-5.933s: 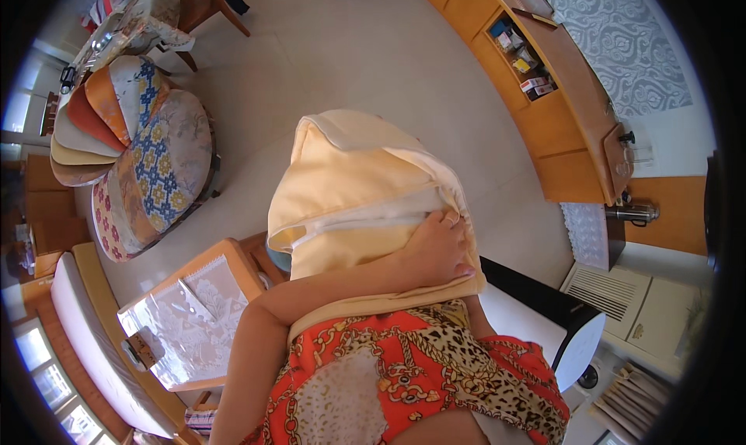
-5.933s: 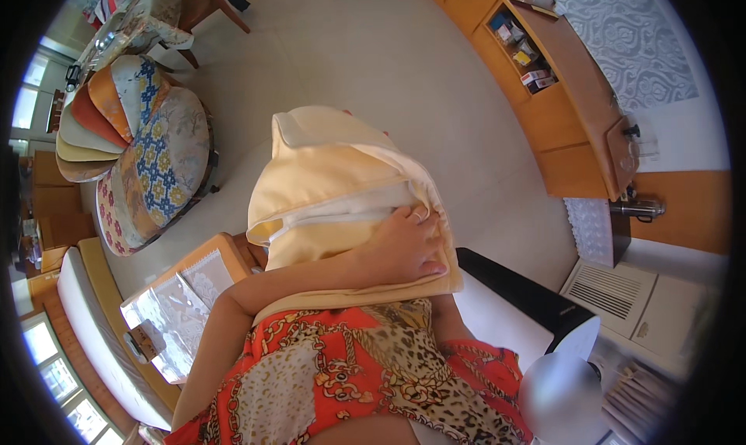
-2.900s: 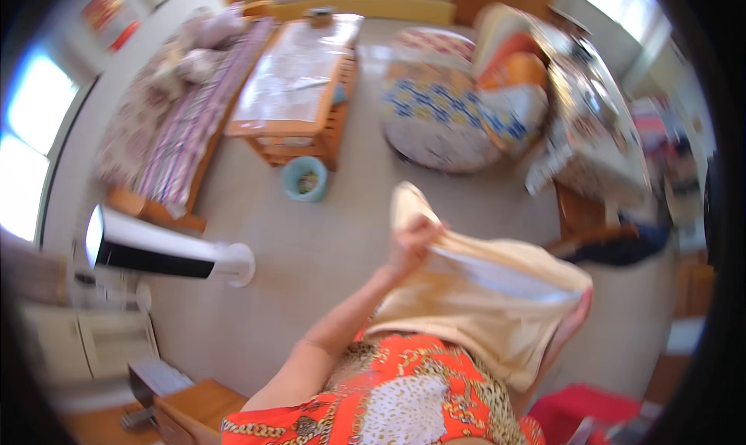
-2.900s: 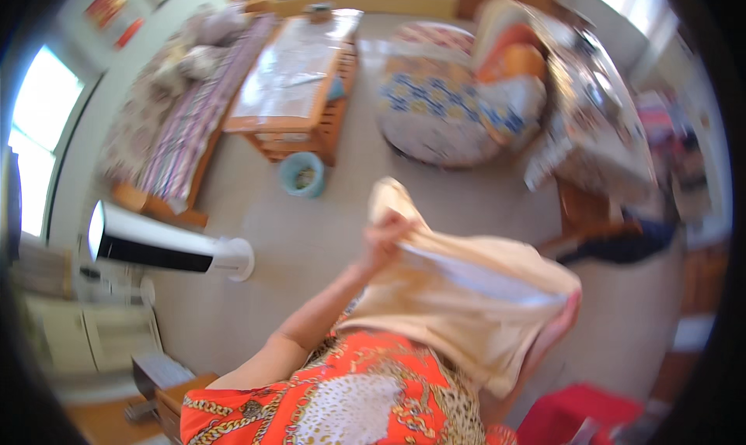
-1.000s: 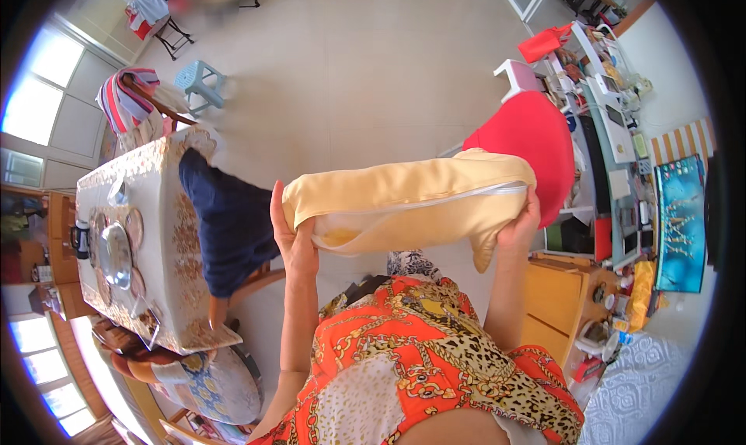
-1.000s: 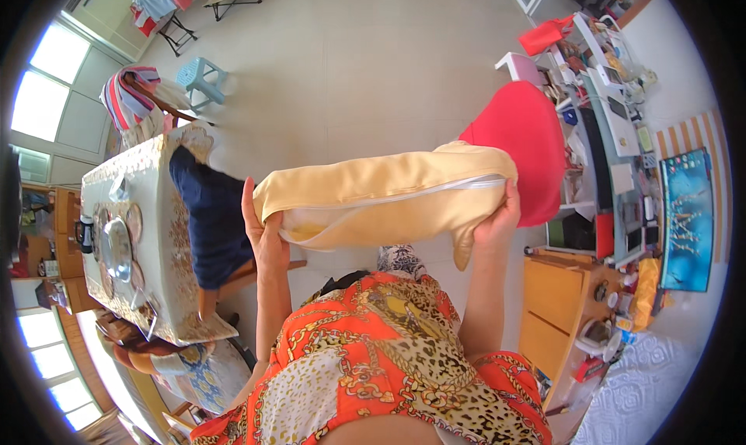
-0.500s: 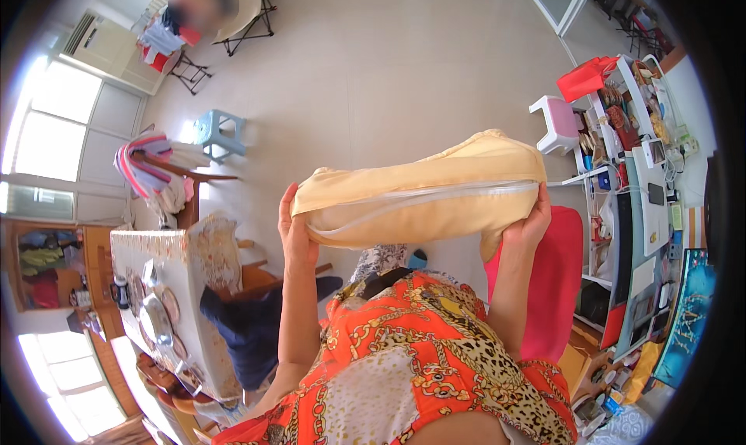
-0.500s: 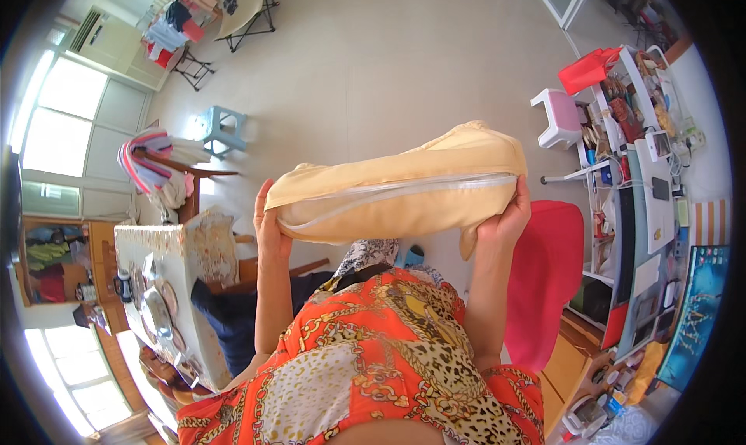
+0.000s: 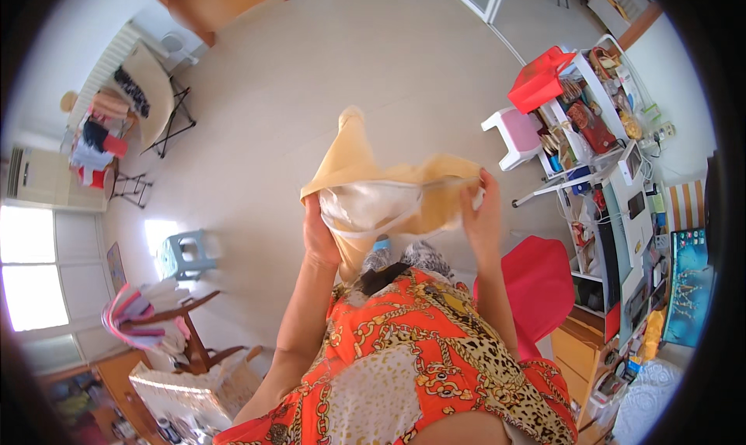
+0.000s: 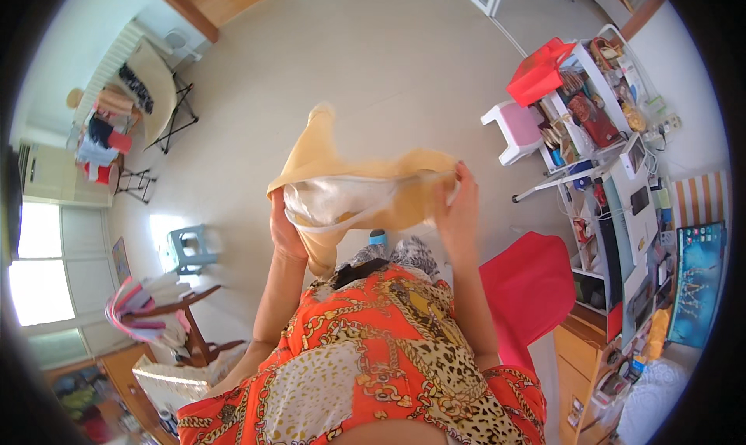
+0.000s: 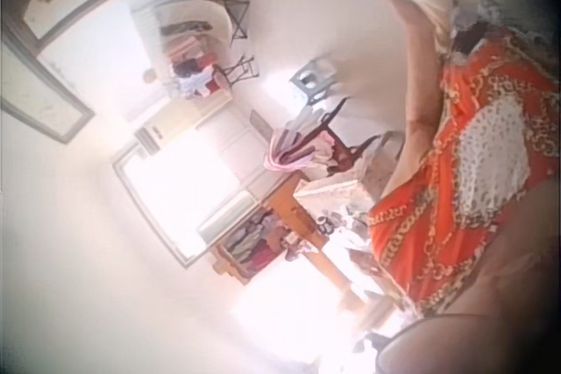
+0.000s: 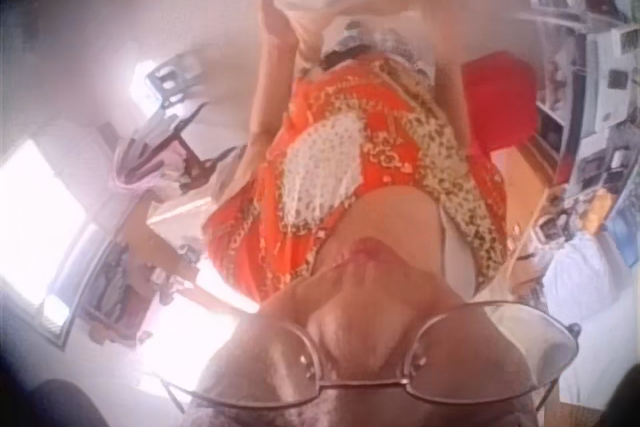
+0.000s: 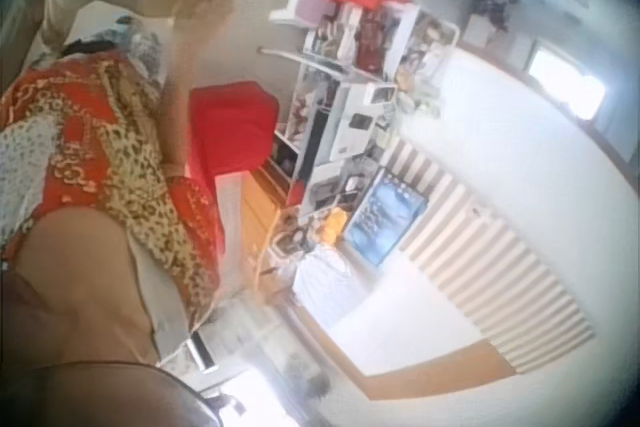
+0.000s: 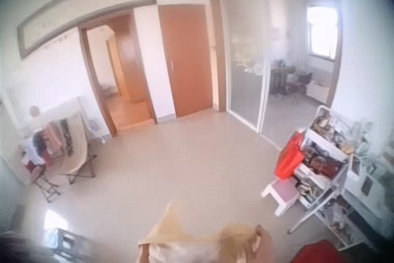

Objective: The person picks up a beige fabric item from a bed, walks to a sewing table, and uses scissors to cut along the white elastic edges of the item. The person repeatedly snips the elastic and fabric, then folds the item.

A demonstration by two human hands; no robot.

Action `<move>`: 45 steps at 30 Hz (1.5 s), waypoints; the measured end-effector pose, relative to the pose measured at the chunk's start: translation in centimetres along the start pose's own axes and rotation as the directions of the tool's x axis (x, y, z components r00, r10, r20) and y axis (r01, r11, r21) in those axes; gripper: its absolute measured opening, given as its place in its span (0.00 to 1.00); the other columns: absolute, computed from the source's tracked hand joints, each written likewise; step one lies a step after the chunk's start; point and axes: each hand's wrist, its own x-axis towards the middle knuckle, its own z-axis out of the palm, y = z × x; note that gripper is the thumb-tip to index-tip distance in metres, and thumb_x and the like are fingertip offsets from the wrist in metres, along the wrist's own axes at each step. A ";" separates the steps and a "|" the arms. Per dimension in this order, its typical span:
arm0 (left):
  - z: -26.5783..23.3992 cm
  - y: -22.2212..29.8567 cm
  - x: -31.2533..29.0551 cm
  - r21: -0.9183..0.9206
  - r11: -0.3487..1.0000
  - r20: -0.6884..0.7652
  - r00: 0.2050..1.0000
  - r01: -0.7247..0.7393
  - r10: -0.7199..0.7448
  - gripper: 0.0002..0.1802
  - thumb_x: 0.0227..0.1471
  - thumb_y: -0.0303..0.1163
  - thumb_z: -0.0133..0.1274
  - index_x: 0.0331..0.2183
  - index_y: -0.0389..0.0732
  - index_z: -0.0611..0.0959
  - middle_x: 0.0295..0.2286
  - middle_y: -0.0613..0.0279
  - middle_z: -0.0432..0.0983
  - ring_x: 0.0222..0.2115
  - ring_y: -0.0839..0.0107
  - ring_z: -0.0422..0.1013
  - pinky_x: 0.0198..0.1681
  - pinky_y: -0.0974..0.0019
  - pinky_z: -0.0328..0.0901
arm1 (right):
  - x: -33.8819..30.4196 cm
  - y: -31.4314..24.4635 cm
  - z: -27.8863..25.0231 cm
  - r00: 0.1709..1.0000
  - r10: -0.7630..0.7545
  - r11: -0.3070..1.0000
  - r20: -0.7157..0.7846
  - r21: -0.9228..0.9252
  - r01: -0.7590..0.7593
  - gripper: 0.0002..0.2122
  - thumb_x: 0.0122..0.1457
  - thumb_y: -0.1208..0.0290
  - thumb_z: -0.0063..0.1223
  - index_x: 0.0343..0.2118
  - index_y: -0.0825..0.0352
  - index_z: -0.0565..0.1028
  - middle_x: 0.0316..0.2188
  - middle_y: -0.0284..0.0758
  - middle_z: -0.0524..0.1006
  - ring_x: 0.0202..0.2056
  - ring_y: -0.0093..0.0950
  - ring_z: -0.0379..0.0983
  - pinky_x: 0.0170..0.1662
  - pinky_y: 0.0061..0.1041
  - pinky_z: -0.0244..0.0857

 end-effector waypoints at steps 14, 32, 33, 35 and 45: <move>5.1 5.6 33.6 0.182 0.983 -0.144 0.990 0.033 -0.007 0.30 0.56 0.54 0.28 0.50 0.43 0.64 0.47 0.60 0.63 0.47 0.59 0.63 0.48 0.56 0.61 | 27.5 -2.6 10.8 0.924 -0.213 0.872 0.319 0.489 0.032 0.30 0.34 0.63 0.68 0.41 0.68 0.65 0.36 0.34 0.66 0.27 0.24 0.64 0.29 0.22 0.62; 11.3 8.7 77.5 0.271 0.962 -0.123 0.992 0.020 0.014 0.28 0.56 0.52 0.28 0.50 0.42 0.64 0.46 0.60 0.64 0.46 0.62 0.63 0.47 0.58 0.62 | 65.0 10.2 25.3 0.985 0.032 0.760 0.170 0.636 -0.134 0.02 0.51 0.85 0.48 0.25 0.72 0.69 0.22 0.32 0.68 0.18 0.17 0.65 0.19 0.15 0.58; 11.6 8.6 80.4 0.311 0.950 -0.123 0.992 0.019 0.020 0.29 0.56 0.52 0.28 0.50 0.42 0.64 0.47 0.60 0.64 0.47 0.62 0.63 0.47 0.57 0.61 | 67.4 11.5 25.8 0.986 0.062 0.764 0.153 0.628 -0.145 0.02 0.51 0.85 0.46 0.25 0.73 0.68 0.22 0.32 0.68 0.17 0.16 0.63 0.19 0.14 0.57; 12.6 8.6 85.5 0.323 0.945 -0.103 0.995 0.048 -0.015 0.29 0.57 0.51 0.27 0.51 0.41 0.63 0.48 0.59 0.63 0.48 0.61 0.62 0.49 0.57 0.60 | 71.6 13.2 26.3 0.986 0.114 0.810 0.124 0.563 -0.164 0.03 0.52 0.83 0.46 0.23 0.71 0.67 0.21 0.31 0.67 0.16 0.15 0.62 0.19 0.13 0.55; 18.8 3.7 107.9 0.377 0.889 -0.045 0.964 0.258 -0.261 0.28 0.57 0.49 0.26 0.51 0.39 0.62 0.49 0.57 0.62 0.50 0.60 0.60 0.52 0.56 0.57 | 87.8 23.9 26.2 0.876 0.480 0.705 0.051 0.572 -0.419 0.06 0.58 0.74 0.41 0.25 0.68 0.66 0.17 0.29 0.68 0.19 0.15 0.62 0.23 0.14 0.57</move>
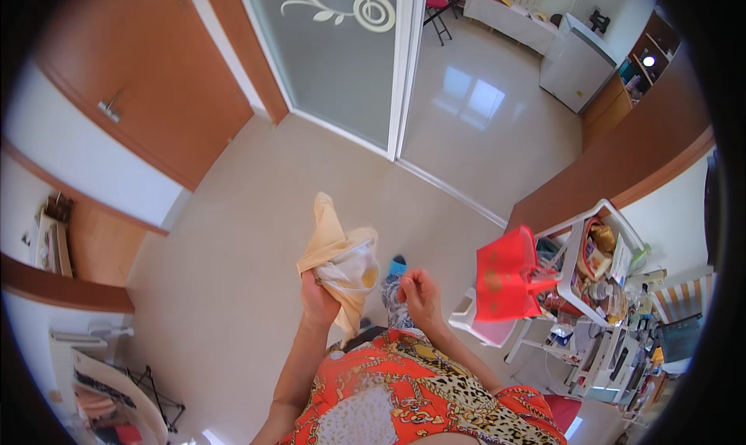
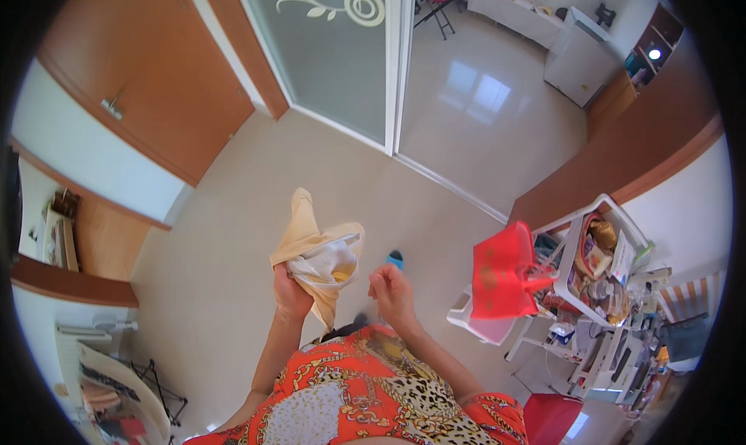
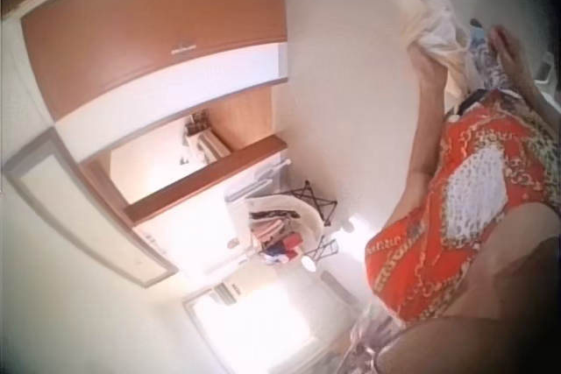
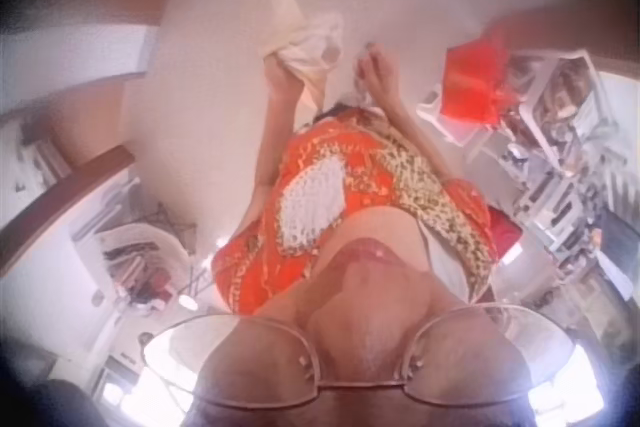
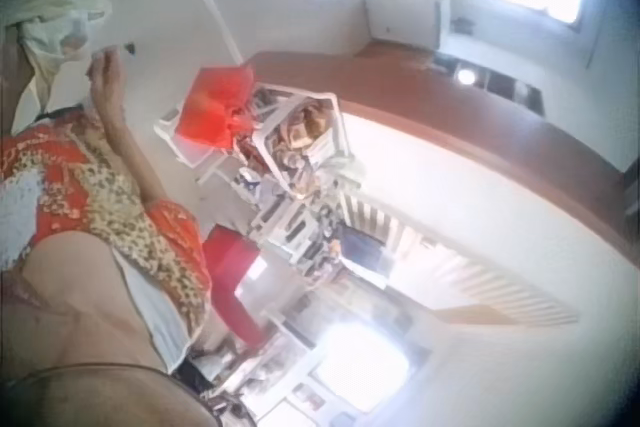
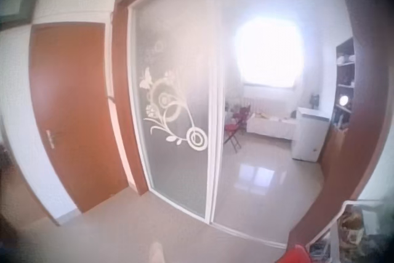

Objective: The person picks up a beige fabric item from a bed, walks to a sewing table, and uses scissors to cut along the white elastic edges of the item. The person repeatedly snips the elastic and fabric, then folds the item.

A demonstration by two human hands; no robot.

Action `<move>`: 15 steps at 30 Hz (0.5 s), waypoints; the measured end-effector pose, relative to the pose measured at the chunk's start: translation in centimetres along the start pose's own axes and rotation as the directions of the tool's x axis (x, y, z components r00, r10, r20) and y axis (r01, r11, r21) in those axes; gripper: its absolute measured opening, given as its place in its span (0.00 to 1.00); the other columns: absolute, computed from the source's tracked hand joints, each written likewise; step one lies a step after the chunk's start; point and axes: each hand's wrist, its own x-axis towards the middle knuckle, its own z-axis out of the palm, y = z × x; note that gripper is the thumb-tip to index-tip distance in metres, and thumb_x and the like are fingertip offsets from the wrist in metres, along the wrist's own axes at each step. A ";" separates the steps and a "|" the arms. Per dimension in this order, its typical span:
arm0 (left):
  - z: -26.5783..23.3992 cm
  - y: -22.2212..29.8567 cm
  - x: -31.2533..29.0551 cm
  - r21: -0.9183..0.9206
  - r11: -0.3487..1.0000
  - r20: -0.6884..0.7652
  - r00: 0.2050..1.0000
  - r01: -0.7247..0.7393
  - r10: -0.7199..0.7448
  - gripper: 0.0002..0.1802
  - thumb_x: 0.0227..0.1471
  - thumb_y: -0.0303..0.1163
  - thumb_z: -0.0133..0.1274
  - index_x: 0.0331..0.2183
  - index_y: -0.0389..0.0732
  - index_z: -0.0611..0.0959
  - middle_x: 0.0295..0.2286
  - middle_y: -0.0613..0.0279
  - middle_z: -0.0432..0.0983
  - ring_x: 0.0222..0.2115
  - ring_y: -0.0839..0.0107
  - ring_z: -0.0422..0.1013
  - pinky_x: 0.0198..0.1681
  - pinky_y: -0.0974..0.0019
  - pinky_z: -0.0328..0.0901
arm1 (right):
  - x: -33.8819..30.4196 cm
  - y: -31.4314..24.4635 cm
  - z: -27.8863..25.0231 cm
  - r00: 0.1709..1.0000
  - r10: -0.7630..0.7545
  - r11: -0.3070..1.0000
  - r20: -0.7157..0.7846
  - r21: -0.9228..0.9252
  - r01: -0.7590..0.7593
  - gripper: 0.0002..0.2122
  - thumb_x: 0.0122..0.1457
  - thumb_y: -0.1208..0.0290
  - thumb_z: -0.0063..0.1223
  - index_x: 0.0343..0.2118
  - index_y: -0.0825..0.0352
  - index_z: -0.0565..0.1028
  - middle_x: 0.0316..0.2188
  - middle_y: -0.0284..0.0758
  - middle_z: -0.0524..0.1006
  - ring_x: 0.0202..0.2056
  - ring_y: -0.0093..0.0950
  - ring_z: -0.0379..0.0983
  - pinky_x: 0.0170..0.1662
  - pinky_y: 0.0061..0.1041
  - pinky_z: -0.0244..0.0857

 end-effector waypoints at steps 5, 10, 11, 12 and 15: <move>3.9 -0.9 11.4 -0.021 0.997 0.116 0.991 0.075 -0.072 0.29 0.57 0.49 0.27 0.50 0.37 0.63 0.48 0.55 0.63 0.49 0.60 0.61 0.52 0.57 0.57 | 11.3 1.6 -2.3 0.998 0.057 0.990 -0.014 0.130 -0.055 0.06 0.59 0.71 0.40 0.28 0.67 0.66 0.19 0.26 0.69 0.23 0.15 0.64 0.27 0.15 0.60; 9.9 -3.3 22.3 0.049 0.975 0.281 0.934 0.216 -0.221 0.28 0.57 0.47 0.28 0.51 0.37 0.63 0.48 0.55 0.63 0.48 0.61 0.62 0.52 0.57 0.57 | 24.2 2.2 -6.3 0.996 -0.068 0.993 -0.062 0.089 0.074 0.05 0.58 0.71 0.43 0.30 0.67 0.67 0.23 0.28 0.70 0.28 0.18 0.65 0.32 0.18 0.62; 11.0 -4.2 24.6 0.122 0.971 0.266 0.936 0.206 -0.231 0.27 0.57 0.46 0.29 0.51 0.37 0.63 0.48 0.55 0.63 0.48 0.61 0.62 0.52 0.58 0.57 | 26.6 2.8 -7.0 0.991 -0.106 0.990 -0.079 0.083 0.113 0.05 0.57 0.71 0.45 0.30 0.67 0.68 0.24 0.29 0.70 0.28 0.18 0.66 0.33 0.18 0.62; 12.1 -5.6 26.9 0.204 0.956 0.244 0.935 0.211 -0.258 0.27 0.57 0.45 0.29 0.51 0.37 0.63 0.48 0.54 0.63 0.48 0.61 0.62 0.52 0.58 0.58 | 28.6 2.2 -8.0 0.982 -0.161 0.987 -0.097 0.003 0.162 0.05 0.54 0.72 0.48 0.31 0.67 0.68 0.25 0.30 0.71 0.29 0.21 0.67 0.34 0.19 0.63; 16.0 -6.7 32.3 0.352 0.921 0.268 0.925 0.166 -0.270 0.23 0.56 0.35 0.34 0.53 0.37 0.60 0.49 0.55 0.62 0.49 0.65 0.61 0.52 0.64 0.58 | 33.8 -2.0 -11.0 0.935 -0.348 0.906 -0.071 -0.281 0.316 0.09 0.48 0.75 0.54 0.32 0.67 0.68 0.29 0.34 0.72 0.32 0.28 0.69 0.37 0.22 0.63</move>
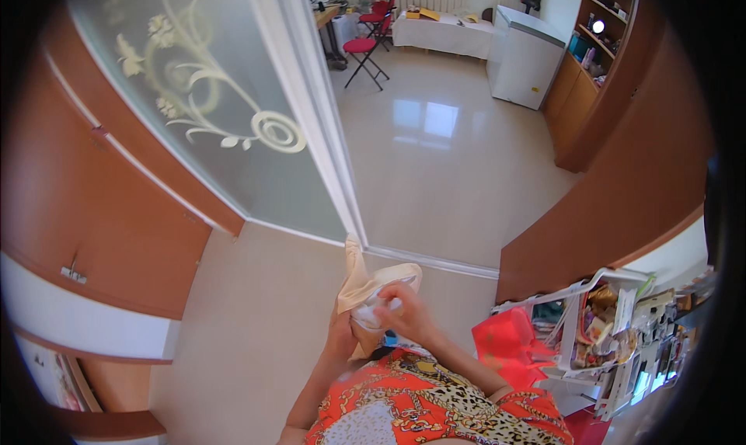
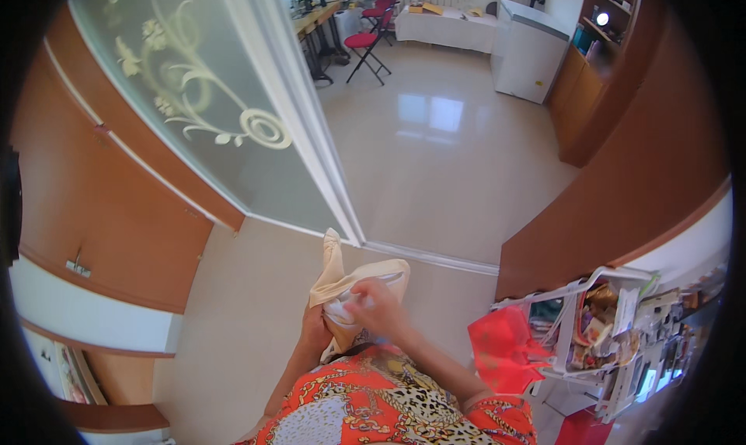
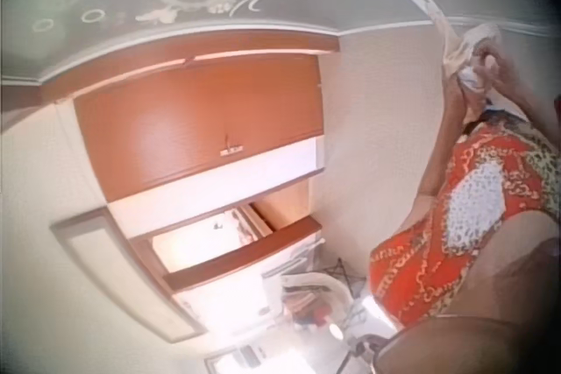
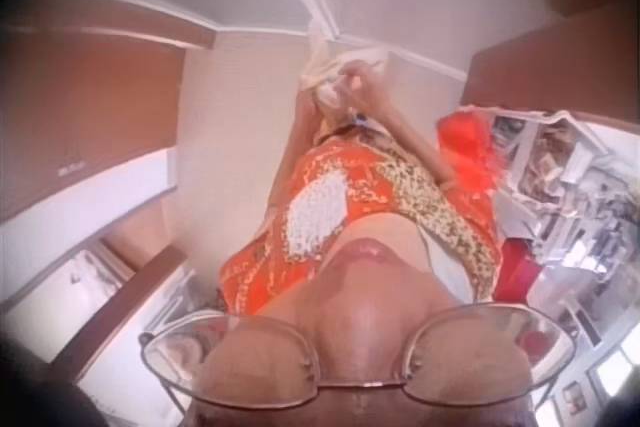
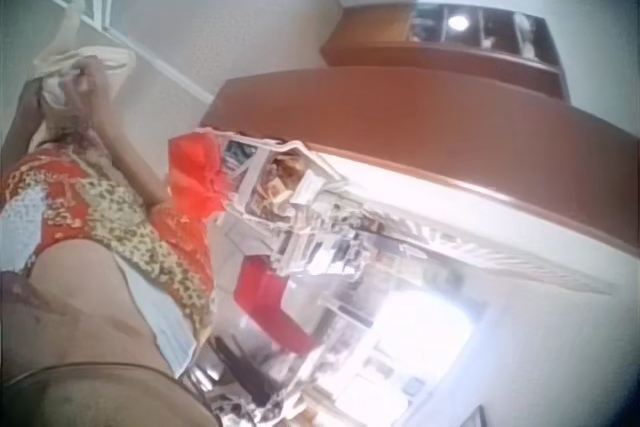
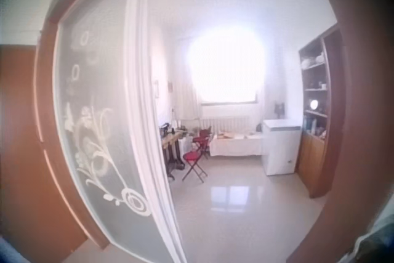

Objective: The person picks up a beige fabric item from a bed, walks to a sewing table, and uses scissors to cut along the white elastic edges of the item. The person repeatedly snips the elastic and fabric, then folds the item.

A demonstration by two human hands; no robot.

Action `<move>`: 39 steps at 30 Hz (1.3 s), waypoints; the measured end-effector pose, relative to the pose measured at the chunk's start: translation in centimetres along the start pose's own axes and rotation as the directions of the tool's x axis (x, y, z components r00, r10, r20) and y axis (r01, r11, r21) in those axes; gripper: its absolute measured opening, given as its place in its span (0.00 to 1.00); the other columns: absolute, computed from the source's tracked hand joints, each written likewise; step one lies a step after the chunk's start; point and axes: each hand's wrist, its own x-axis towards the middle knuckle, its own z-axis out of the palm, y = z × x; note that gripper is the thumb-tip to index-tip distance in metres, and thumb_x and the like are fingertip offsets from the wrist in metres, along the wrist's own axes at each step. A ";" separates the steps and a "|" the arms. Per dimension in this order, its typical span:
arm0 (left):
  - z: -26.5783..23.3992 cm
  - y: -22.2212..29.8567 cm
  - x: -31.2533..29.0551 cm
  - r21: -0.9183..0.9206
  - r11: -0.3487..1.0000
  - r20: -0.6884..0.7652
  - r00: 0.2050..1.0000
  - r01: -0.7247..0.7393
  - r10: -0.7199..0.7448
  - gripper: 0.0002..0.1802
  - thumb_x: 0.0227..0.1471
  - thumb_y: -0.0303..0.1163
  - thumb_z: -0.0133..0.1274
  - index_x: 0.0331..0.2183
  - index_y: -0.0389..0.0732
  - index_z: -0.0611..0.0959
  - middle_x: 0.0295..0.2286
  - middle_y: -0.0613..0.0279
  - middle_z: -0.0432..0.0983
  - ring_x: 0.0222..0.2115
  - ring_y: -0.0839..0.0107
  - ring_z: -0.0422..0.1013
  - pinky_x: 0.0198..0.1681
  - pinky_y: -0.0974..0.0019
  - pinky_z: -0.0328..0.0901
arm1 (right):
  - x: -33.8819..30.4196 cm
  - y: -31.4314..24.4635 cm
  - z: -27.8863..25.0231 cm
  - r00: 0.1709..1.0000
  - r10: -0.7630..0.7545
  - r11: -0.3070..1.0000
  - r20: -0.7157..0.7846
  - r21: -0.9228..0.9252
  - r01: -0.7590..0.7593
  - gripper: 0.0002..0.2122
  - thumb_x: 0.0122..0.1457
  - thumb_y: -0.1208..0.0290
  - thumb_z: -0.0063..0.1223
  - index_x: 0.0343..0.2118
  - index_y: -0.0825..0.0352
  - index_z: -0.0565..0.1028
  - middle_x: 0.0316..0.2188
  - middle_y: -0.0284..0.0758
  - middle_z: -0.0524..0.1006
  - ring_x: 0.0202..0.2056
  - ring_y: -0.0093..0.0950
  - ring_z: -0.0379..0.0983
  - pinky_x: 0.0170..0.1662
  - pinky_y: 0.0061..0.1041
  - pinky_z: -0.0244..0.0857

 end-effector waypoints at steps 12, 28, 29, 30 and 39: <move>8.3 0.1 27.8 0.631 0.686 0.257 0.932 -0.362 0.255 0.28 0.47 0.19 0.40 0.53 0.35 0.60 0.48 0.53 0.62 0.48 0.66 0.61 0.51 0.70 0.55 | 23.4 12.3 -8.1 0.978 -0.098 0.964 -0.186 -0.263 0.046 0.15 0.37 0.88 0.46 0.31 0.66 0.70 0.30 0.40 0.71 0.30 0.38 0.71 0.31 0.28 0.66; 20.4 9.2 62.3 0.498 0.781 -0.112 0.865 -0.377 0.490 0.30 0.42 0.14 0.39 0.51 0.37 0.67 0.49 0.56 0.63 0.49 0.69 0.61 0.52 0.70 0.54 | 49.4 37.9 -33.4 0.865 0.022 0.786 -0.502 -0.526 -0.325 0.07 0.50 0.75 0.46 0.33 0.68 0.70 0.30 0.41 0.71 0.34 0.37 0.68 0.38 0.28 0.62; 19.8 9.9 64.7 0.528 0.750 -0.117 0.841 -0.398 0.529 0.30 0.43 0.14 0.39 0.51 0.37 0.66 0.49 0.56 0.63 0.49 0.69 0.61 0.52 0.70 0.54 | 51.7 38.8 -34.9 0.865 0.008 0.788 -0.502 -0.529 -0.315 0.08 0.51 0.74 0.46 0.34 0.68 0.70 0.31 0.40 0.71 0.34 0.36 0.68 0.38 0.27 0.62; 19.2 10.6 66.9 0.561 0.713 -0.115 0.814 -0.420 0.570 0.29 0.43 0.14 0.39 0.51 0.37 0.66 0.50 0.57 0.63 0.49 0.69 0.61 0.52 0.70 0.54 | 54.0 39.6 -36.3 0.864 -0.008 0.793 -0.504 -0.530 -0.302 0.08 0.51 0.72 0.47 0.34 0.68 0.70 0.31 0.40 0.71 0.34 0.35 0.68 0.38 0.27 0.62; 18.8 14.3 80.4 0.739 0.590 -0.254 0.676 -0.327 0.692 0.31 0.42 0.14 0.45 0.52 0.38 0.66 0.49 0.57 0.64 0.48 0.70 0.62 0.52 0.70 0.54 | 75.9 45.7 -39.8 0.834 0.214 0.933 -0.508 -0.147 -0.329 0.10 0.50 0.75 0.53 0.36 0.69 0.71 0.33 0.33 0.71 0.37 0.26 0.67 0.41 0.23 0.62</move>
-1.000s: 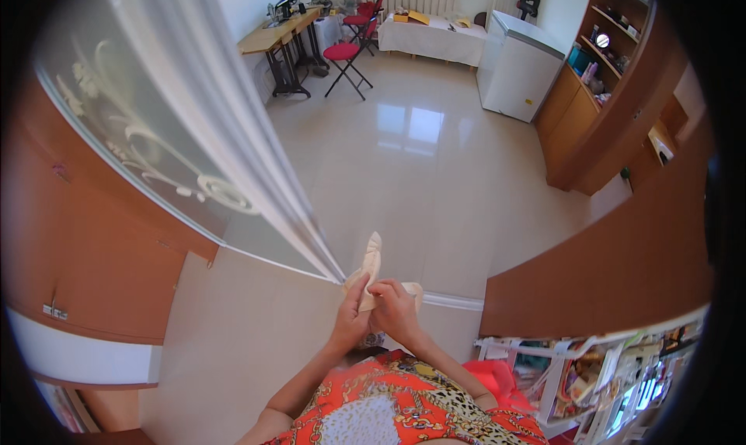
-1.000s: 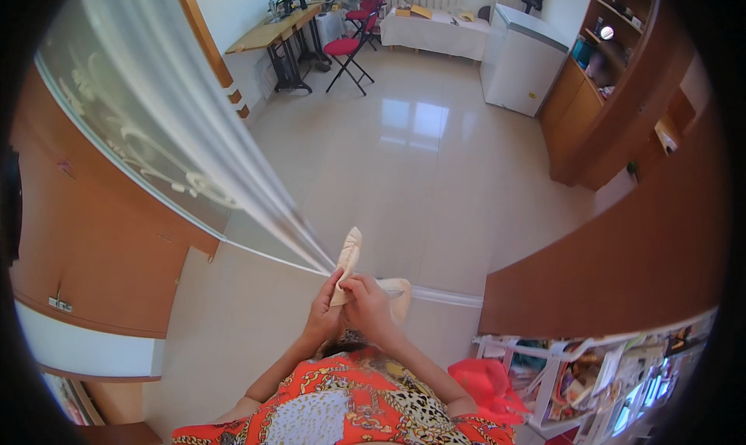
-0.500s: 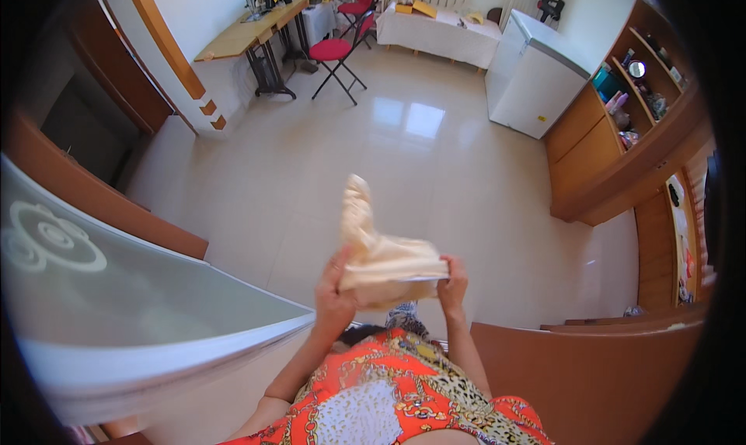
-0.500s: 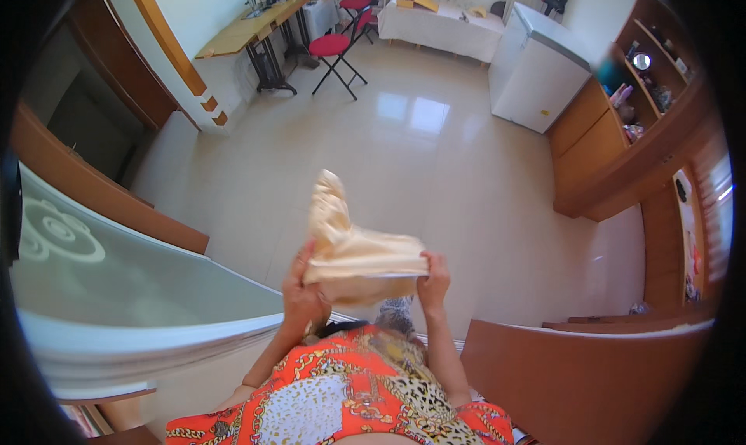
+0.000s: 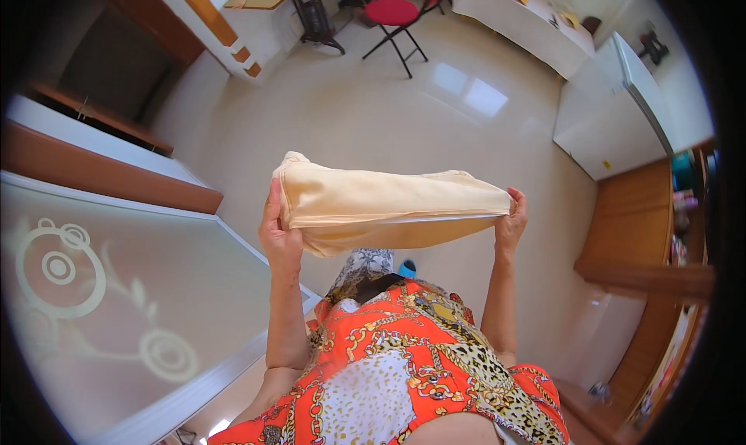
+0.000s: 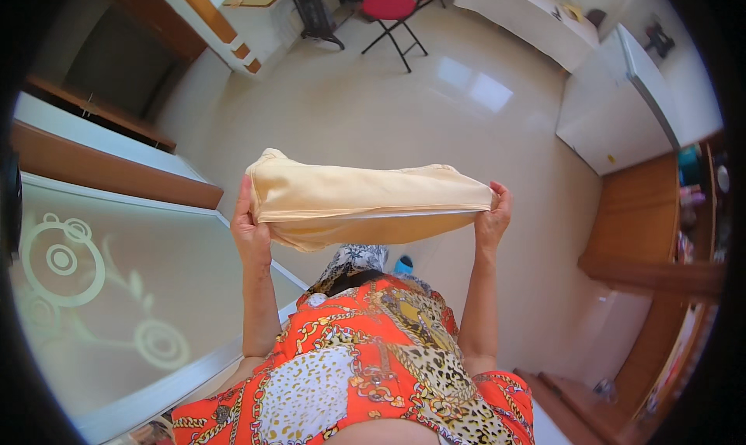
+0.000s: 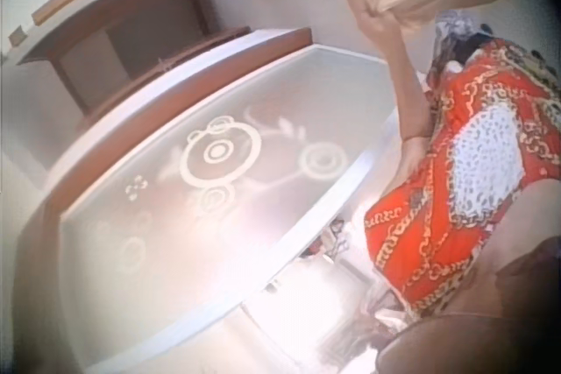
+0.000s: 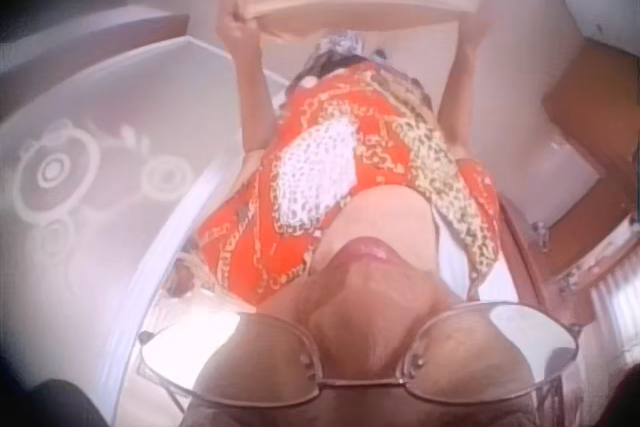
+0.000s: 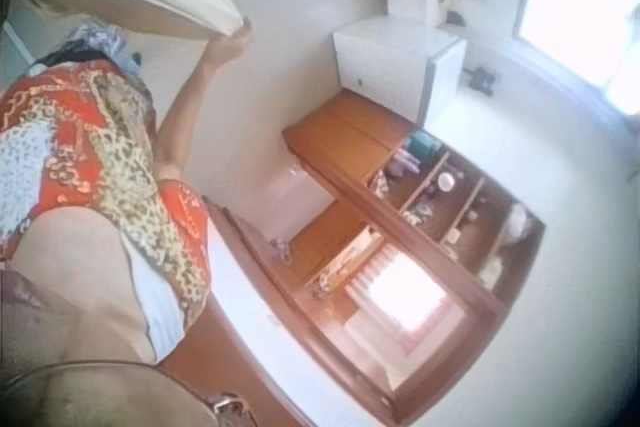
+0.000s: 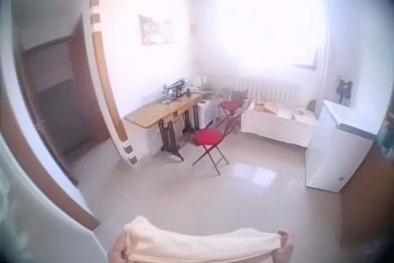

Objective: The person picks up a beige fabric item from a bed, walks to a sewing table, and uses scissors to cut along the white elastic edges of the item. The person repeatedly snips the elastic and fabric, then folds the item.

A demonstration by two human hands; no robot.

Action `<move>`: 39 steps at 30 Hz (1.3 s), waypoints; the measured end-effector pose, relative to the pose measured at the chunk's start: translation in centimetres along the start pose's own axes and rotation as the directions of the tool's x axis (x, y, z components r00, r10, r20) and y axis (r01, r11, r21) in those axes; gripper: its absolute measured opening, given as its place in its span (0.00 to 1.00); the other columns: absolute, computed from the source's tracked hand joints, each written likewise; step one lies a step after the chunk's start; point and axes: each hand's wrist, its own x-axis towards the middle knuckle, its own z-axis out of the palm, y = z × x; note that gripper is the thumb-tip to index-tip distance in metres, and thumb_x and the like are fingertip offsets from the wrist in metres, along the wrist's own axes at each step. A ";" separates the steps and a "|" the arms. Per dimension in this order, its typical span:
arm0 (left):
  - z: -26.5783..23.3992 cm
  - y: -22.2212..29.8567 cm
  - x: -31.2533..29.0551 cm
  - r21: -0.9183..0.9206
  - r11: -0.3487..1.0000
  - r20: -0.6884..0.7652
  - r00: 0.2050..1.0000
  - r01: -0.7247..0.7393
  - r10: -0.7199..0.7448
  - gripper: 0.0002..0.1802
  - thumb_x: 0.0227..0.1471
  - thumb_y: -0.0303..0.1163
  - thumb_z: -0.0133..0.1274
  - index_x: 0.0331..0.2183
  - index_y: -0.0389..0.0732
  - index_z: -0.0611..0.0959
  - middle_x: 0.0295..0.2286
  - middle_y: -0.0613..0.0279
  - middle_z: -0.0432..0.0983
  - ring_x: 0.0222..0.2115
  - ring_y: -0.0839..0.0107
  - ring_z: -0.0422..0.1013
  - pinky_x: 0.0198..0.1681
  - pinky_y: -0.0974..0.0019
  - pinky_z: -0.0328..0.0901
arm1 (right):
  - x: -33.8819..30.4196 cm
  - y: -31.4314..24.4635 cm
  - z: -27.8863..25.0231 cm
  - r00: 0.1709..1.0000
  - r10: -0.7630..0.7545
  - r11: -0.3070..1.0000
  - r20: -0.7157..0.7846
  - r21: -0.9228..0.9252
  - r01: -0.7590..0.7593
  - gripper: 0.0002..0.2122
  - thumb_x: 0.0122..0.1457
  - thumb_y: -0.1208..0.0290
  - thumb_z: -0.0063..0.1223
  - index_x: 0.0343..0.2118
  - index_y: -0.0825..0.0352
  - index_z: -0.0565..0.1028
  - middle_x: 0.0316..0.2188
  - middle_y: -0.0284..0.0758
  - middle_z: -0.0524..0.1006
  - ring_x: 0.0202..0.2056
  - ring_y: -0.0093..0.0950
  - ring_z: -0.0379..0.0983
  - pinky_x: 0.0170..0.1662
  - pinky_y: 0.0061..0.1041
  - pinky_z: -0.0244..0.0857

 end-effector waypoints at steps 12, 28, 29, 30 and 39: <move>3.8 -8.4 24.0 -0.158 0.970 -0.126 0.970 0.186 -0.206 0.30 0.43 0.12 0.41 0.51 0.36 0.66 0.47 0.57 0.67 0.46 0.73 0.64 0.52 0.71 0.56 | 18.5 -2.1 21.3 0.949 0.186 0.952 0.256 0.190 -0.238 0.09 0.49 0.78 0.52 0.34 0.66 0.72 0.28 0.29 0.73 0.30 0.17 0.67 0.34 0.15 0.62; 10.0 -12.5 56.4 -0.154 0.969 -0.169 0.961 0.192 -0.218 0.33 0.39 0.12 0.48 0.51 0.36 0.66 0.46 0.58 0.67 0.44 0.74 0.65 0.49 0.72 0.59 | 43.9 -6.2 44.7 0.746 0.160 0.983 0.646 -0.035 -0.181 0.06 0.40 0.78 0.56 0.24 0.66 0.75 0.27 0.29 0.73 0.32 0.21 0.68 0.37 0.20 0.62; 10.6 -12.9 58.4 -0.147 0.970 -0.169 0.961 0.194 -0.218 0.33 0.39 0.12 0.49 0.51 0.36 0.66 0.46 0.58 0.67 0.44 0.74 0.65 0.49 0.72 0.60 | 46.1 -6.8 46.5 0.742 0.154 0.983 0.652 -0.025 -0.182 0.06 0.41 0.78 0.56 0.25 0.65 0.75 0.25 0.28 0.73 0.30 0.19 0.67 0.35 0.19 0.62; 11.1 -13.1 60.5 -0.146 0.967 -0.184 0.955 0.207 -0.232 0.33 0.40 0.12 0.49 0.51 0.36 0.65 0.46 0.58 0.67 0.44 0.74 0.65 0.49 0.72 0.59 | 48.4 -8.5 48.4 0.734 0.152 0.983 0.661 -0.021 -0.184 0.06 0.41 0.78 0.57 0.25 0.65 0.74 0.23 0.27 0.72 0.28 0.17 0.67 0.33 0.18 0.62; 14.7 -10.4 76.9 0.014 0.994 -0.275 0.956 0.108 -0.100 0.31 0.43 0.15 0.48 0.52 0.37 0.64 0.48 0.59 0.65 0.47 0.73 0.63 0.51 0.71 0.57 | 65.1 -15.8 62.6 0.674 -0.126 0.989 0.728 0.147 0.026 0.05 0.41 0.80 0.55 0.24 0.69 0.73 0.29 0.31 0.71 0.33 0.21 0.67 0.39 0.19 0.60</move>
